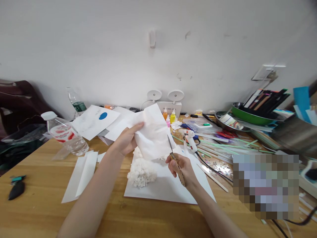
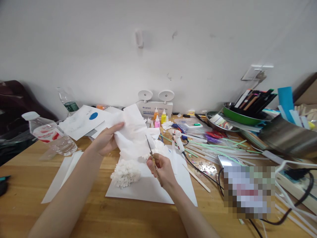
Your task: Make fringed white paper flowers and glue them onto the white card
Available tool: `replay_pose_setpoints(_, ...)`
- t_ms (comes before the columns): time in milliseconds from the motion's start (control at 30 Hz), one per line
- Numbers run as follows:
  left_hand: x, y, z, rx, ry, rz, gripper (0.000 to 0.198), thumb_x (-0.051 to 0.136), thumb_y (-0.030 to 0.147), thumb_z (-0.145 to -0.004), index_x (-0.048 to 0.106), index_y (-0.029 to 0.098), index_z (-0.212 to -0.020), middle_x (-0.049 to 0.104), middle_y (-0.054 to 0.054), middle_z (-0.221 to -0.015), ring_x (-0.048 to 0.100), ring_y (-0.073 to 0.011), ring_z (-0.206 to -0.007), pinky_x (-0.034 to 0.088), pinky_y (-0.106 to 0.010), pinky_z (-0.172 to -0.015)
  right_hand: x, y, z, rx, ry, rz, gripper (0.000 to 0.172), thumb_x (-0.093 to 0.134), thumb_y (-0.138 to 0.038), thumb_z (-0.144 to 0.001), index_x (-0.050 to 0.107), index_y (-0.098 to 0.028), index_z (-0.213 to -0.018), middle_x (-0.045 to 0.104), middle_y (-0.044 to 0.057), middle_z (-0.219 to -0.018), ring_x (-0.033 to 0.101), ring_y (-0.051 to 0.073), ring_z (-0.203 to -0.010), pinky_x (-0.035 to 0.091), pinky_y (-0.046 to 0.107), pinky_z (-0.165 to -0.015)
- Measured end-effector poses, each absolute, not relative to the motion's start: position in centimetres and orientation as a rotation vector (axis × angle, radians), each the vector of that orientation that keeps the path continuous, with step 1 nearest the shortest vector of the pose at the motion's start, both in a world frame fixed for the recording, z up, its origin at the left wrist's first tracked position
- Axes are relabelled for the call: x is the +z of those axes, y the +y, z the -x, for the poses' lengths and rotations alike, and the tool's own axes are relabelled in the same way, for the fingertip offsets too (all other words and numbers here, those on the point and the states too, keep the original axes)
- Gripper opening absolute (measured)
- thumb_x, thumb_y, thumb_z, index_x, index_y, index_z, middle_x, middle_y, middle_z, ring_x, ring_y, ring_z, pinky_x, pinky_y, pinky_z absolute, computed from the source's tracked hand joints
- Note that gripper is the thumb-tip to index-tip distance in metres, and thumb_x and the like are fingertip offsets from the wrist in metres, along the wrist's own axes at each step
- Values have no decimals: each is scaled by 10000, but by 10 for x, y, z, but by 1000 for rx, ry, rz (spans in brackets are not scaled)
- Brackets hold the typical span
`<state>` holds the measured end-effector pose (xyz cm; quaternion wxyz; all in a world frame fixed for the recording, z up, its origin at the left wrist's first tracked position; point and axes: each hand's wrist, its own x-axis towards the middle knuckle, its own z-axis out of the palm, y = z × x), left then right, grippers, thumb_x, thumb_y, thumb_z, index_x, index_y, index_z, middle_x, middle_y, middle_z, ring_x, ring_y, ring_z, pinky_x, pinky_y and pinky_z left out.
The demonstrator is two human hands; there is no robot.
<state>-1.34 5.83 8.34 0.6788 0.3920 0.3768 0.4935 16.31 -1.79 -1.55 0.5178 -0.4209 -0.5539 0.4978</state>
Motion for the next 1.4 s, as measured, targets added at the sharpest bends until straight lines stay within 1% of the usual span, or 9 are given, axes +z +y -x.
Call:
replay_pose_setpoints(167,83,60,15,1096,867,-855,244,611,205,-708,612,120,-937,649,-127,-984,614,-212,-889,527,-251,-710,-16,-17,-164,1259,-1334,933,457,482,-599,-704,515,-144,-707,380,-51,-438,314,64,-375,259,201,-355)
replay_pose_setpoints(367,86,59,16,1015,843,-822,254,593,197,-716,609,101,-950,655,-135,-953,617,-225,-870,525,-287,-715,-10,-20,-163,1365,-1335,834,492,485,-630,-681,512,-140,-719,400,-46,-421,299,62,-369,253,208,-369)
replay_pose_setpoints(533,88,59,17,977,883,-819,153,568,221,-722,636,123,-818,683,-96,-816,640,-202,-762,519,-240,-598,-11,-18,-162,1369,-1306,870,488,472,-622,-697,518,-136,-709,421,-39,-411,306,63,-352,249,207,-355)
replay_pose_setpoints(633,86,60,18,979,895,-861,97,595,177,-691,640,121,-756,683,-74,-748,639,-171,-695,510,-212,-571,-16,-16,-162,1348,-1304,934,478,467,-618,-703,511,-142,-695,413,-45,-404,297,58,-337,241,203,-343)
replay_pose_setpoints(733,84,60,18,1021,921,-906,110,625,145,-665,642,115,-769,684,-89,-788,637,-171,-720,515,-209,-590,-19,-14,-161,1315,-1310,984,466,460,-610,-713,503,-147,-689,396,-56,-396,284,54,-333,236,199,-340)
replay_pose_setpoints(833,84,60,18,1052,927,-929,166,641,162,-661,642,117,-821,679,-108,-864,633,-191,-779,527,-234,-628,-19,-15,-161,1284,-1306,1019,452,457,-597,-724,500,-148,-688,383,-65,-397,281,51,-333,228,196,-340)
replay_pose_setpoints(1000,86,59,16,1119,949,-980,242,649,190,-663,630,157,-902,662,-94,-956,625,-206,-833,534,-257,-634,-17,-16,-161,1264,-1296,1011,424,470,-567,-738,491,-147,-692,368,-72,-403,282,48,-343,223,193,-342)
replay_pose_setpoints(1200,83,59,14,1089,939,-1039,219,641,201,-675,636,161,-890,667,-89,-937,626,-197,-832,531,-239,-652,-16,-15,-162,1271,-1294,987,428,474,-572,-731,490,-146,-697,378,-64,-412,305,56,-354,237,203,-356)
replay_pose_setpoints(1400,79,59,15,1031,941,-1103,275,642,243,-682,608,171,-946,658,-82,-965,623,-182,-826,527,-240,-673,-14,-15,-162,1288,-1282,949,447,477,-589,-717,503,-143,-706,386,-58,-416,321,64,-364,250,217,-378)
